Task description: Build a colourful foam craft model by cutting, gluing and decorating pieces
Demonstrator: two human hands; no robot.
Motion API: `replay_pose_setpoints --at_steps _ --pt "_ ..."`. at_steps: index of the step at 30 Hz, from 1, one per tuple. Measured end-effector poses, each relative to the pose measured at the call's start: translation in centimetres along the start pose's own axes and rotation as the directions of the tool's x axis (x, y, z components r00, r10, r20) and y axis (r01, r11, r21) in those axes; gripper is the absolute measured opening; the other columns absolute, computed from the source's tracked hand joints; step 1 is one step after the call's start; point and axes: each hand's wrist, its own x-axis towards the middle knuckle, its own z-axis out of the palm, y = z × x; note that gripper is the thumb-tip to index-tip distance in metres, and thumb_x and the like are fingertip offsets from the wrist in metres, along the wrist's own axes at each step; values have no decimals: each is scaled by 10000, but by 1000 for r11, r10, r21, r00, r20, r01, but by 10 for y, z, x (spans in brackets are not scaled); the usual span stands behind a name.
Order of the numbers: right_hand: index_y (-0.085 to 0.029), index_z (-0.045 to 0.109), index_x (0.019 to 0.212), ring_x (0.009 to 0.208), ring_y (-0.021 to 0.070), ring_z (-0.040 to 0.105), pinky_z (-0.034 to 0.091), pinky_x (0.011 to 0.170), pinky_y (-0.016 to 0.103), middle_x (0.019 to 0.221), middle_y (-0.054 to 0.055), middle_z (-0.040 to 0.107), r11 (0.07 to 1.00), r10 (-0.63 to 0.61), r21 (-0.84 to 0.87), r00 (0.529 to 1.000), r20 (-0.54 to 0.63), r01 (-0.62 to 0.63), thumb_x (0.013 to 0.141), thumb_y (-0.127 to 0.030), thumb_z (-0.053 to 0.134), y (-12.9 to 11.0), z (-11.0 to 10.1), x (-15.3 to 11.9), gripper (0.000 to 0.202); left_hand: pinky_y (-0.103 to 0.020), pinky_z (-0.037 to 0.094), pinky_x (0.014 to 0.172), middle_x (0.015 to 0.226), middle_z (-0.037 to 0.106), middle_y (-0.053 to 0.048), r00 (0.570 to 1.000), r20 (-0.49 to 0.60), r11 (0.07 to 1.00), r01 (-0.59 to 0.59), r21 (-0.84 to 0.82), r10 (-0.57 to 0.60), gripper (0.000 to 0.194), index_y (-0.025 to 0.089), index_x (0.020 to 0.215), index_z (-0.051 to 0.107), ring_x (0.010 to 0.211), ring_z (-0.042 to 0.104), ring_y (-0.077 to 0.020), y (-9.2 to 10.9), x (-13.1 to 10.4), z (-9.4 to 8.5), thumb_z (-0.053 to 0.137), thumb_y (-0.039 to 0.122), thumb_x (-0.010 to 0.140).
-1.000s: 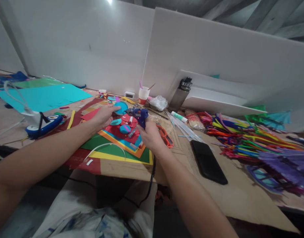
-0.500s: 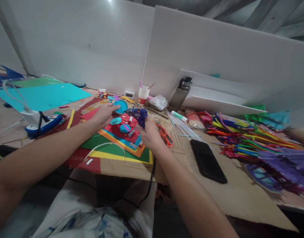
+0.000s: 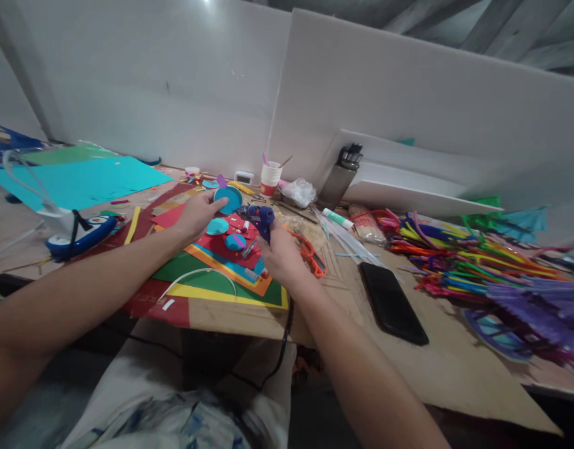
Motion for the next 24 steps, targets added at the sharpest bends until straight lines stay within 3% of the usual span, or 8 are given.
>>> replay_pose_setpoints --at_steps 4,7,9,12,16,20,23,24 --pt "-181 501 1263 1055 292 614 489 931 469 1157 148 658 999 -15 -28 1000 -22 14 879 -259 481 -2 -1 -1 393 -269 439 661 688 610 -5 986 -15 950 -158 271 169 152 160 745 638 689 553 -150 4 -2 -4 651 312 758" --pt "-167 506 1261 1017 310 622 497 898 488 1120 160 667 998 20 -62 999 -27 -22 876 -259 470 -3 -1 -1 398 -267 411 647 630 555 7 974 -32 918 -201 341 225 187 160 672 601 651 514 -139 9 -4 -4 647 320 758" --pt "-169 503 1268 1028 309 619 493 905 480 1130 155 664 999 16 -47 999 -28 -17 872 -265 475 -3 -1 -1 408 -265 423 658 637 564 9 979 -35 946 -182 269 199 178 157 689 610 643 518 -133 10 -4 -2 649 318 753" --pt "-185 512 1240 1017 278 625 492 919 431 1131 124 665 998 10 68 1000 -30 -8 858 -302 507 -3 -1 0 399 -269 473 688 722 638 -7 998 -46 999 -33 -15 32 143 151 790 647 667 573 -131 8 -3 0 655 287 743" --pt "-222 515 1140 712 208 619 523 723 363 846 35 664 941 199 283 980 -17 -186 832 -367 506 4 -6 5 340 -261 507 670 709 651 -7 976 -80 937 167 -307 -200 86 148 791 624 649 598 -119 4 3 -1 659 193 725" --pt "-206 584 950 727 190 604 491 691 321 839 46 643 902 373 279 920 -121 -329 806 -405 471 29 -28 15 271 -253 512 647 660 634 -7 954 -129 902 203 -382 -269 40 148 741 597 611 588 -114 3 8 -3 636 155 748" --pt "-179 606 947 764 201 597 466 652 309 937 96 658 838 533 61 788 -308 -543 802 -413 443 56 -47 20 320 -249 507 632 685 647 -15 960 -114 905 198 -377 -257 34 147 770 612 624 595 -119 3 7 -3 640 154 752" --pt "-163 609 987 759 202 596 460 643 311 957 112 663 806 555 -17 766 -324 -592 814 -400 414 65 -51 21 352 -247 503 626 695 651 -16 963 -104 910 195 -366 -249 41 146 782 619 625 595 -118 4 6 -3 643 156 750"
